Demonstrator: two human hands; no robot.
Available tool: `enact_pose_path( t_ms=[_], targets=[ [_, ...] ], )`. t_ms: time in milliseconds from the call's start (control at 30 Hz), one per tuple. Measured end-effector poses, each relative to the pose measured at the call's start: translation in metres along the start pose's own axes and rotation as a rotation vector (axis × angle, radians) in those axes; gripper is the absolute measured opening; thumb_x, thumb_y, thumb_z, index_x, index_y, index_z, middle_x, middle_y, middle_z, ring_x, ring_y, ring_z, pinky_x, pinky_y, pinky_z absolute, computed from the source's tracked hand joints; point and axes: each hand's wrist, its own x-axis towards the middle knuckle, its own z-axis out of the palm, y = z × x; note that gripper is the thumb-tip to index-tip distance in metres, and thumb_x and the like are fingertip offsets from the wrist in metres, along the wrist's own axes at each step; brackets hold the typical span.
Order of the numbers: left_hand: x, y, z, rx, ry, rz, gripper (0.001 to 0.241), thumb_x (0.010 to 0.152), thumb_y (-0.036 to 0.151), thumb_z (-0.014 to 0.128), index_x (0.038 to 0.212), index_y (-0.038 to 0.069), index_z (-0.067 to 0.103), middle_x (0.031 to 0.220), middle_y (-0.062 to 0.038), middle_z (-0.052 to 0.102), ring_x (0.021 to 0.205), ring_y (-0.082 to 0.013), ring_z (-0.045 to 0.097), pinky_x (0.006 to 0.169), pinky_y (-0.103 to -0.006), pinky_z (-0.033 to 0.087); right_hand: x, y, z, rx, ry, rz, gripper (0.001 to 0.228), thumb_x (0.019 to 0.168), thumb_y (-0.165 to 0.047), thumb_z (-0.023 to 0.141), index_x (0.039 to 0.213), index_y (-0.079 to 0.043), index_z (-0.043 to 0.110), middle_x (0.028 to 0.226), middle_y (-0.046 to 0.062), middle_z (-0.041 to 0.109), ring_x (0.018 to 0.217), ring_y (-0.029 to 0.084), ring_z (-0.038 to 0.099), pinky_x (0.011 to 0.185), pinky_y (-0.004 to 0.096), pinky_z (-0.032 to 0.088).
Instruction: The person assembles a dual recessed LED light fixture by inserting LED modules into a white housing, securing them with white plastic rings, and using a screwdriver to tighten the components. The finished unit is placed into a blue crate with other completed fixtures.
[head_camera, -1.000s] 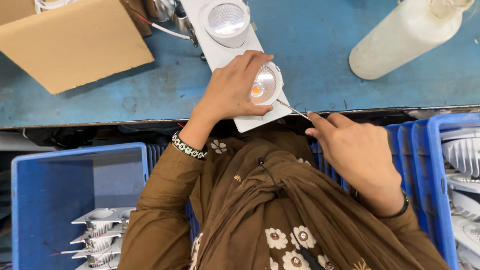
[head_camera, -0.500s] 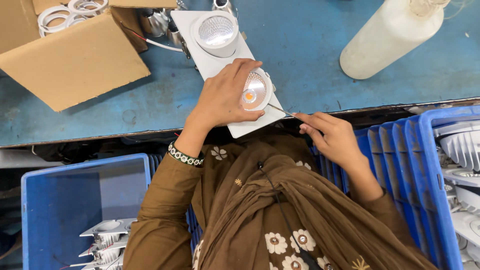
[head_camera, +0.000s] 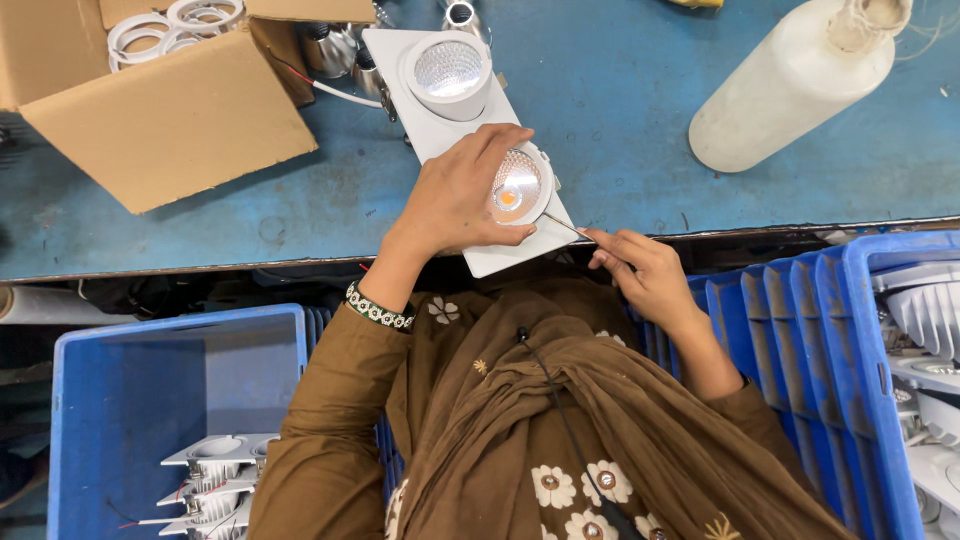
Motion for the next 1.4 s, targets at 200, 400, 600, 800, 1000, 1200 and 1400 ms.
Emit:
enact_pose_path(
  t_ms=[200, 400, 600, 800, 1000, 1200, 1400],
  targets=[
    [0.0, -0.003, 0.001, -0.028, 0.014, 0.009, 0.091, 0.065, 0.04, 0.091, 0.142, 0.011, 0.052, 0.136, -0.008, 0.059, 0.122, -0.0304, 0.062, 0.097, -0.042, 0.054, 0.003, 0.012, 0.013, 0.061, 0.027, 0.018, 0.036, 0.099, -0.001, 0.061, 0.133, -0.008, 0.068, 0.086, 0.007, 0.068, 0.068, 0.014, 0.065, 0.064, 0.027, 0.053],
    [0.0, -0.004, 0.0, -0.037, 0.019, 0.006, 0.09, 0.065, 0.039, 0.089, 0.141, 0.011, 0.052, 0.136, -0.008, 0.06, 0.121, -0.0304, 0.063, 0.095, -0.0417, 0.055, 0.003, 0.022, 0.028, 0.127, 0.038, 0.008, 0.038, 0.099, 0.0, 0.059, 0.136, -0.008, 0.066, 0.087, 0.007, 0.068, 0.067, 0.013, 0.064, 0.064, 0.025, 0.054],
    [0.0, -0.003, 0.003, -0.045, 0.054, -0.061, 0.083, 0.077, 0.043, 0.083, 0.146, 0.012, 0.05, 0.138, -0.009, 0.059, 0.124, -0.0311, 0.062, 0.098, -0.0424, 0.054, 0.0, 0.022, 0.0, 0.327, 0.272, 0.107, 0.03, 0.106, -0.009, 0.058, 0.135, -0.008, 0.066, 0.092, 0.009, 0.071, 0.067, 0.013, 0.062, 0.061, 0.025, 0.05],
    [0.002, -0.004, 0.003, -0.166, 0.085, -0.143, 0.075, 0.087, 0.046, 0.078, 0.149, 0.014, 0.049, 0.141, -0.008, 0.058, 0.128, -0.0298, 0.062, 0.104, -0.0417, 0.053, 0.049, 0.024, -0.022, -0.423, 0.255, 0.098, 0.026, 0.104, -0.018, 0.068, 0.129, -0.009, 0.073, 0.109, 0.013, 0.067, 0.097, 0.031, 0.065, 0.083, 0.041, 0.052],
    [0.003, 0.006, -0.006, -0.182, 0.064, -0.129, 0.08, 0.081, 0.043, 0.082, 0.148, 0.014, 0.05, 0.141, -0.009, 0.055, 0.128, -0.0296, 0.061, 0.103, -0.041, 0.053, 0.082, 0.029, -0.001, -0.527, 0.295, -0.11, 0.039, 0.094, -0.029, 0.07, 0.127, -0.009, 0.07, 0.121, 0.011, 0.067, 0.108, 0.031, 0.065, 0.087, 0.043, 0.049],
    [0.009, 0.015, -0.013, -0.184, -0.05, 0.005, 0.087, 0.074, 0.039, 0.088, 0.147, 0.011, 0.051, 0.142, -0.013, 0.051, 0.129, -0.0323, 0.057, 0.104, -0.0409, 0.051, 0.084, 0.042, 0.063, 0.86, 0.085, 0.277, 0.047, 0.109, -0.032, 0.05, 0.144, -0.001, 0.054, 0.133, 0.01, 0.065, 0.119, 0.017, 0.064, 0.104, 0.032, 0.05],
    [-0.021, -0.01, -0.065, -0.234, 0.133, -0.002, 0.082, 0.084, 0.034, 0.086, 0.154, 0.012, 0.05, 0.152, -0.012, 0.054, 0.143, -0.0307, 0.054, 0.122, -0.0425, 0.043, 0.089, 0.061, 0.077, 1.059, 0.01, 0.365, 0.051, 0.107, -0.032, 0.05, 0.146, 0.002, 0.052, 0.134, 0.01, 0.065, 0.12, 0.016, 0.063, 0.104, 0.03, 0.049]
  ],
)
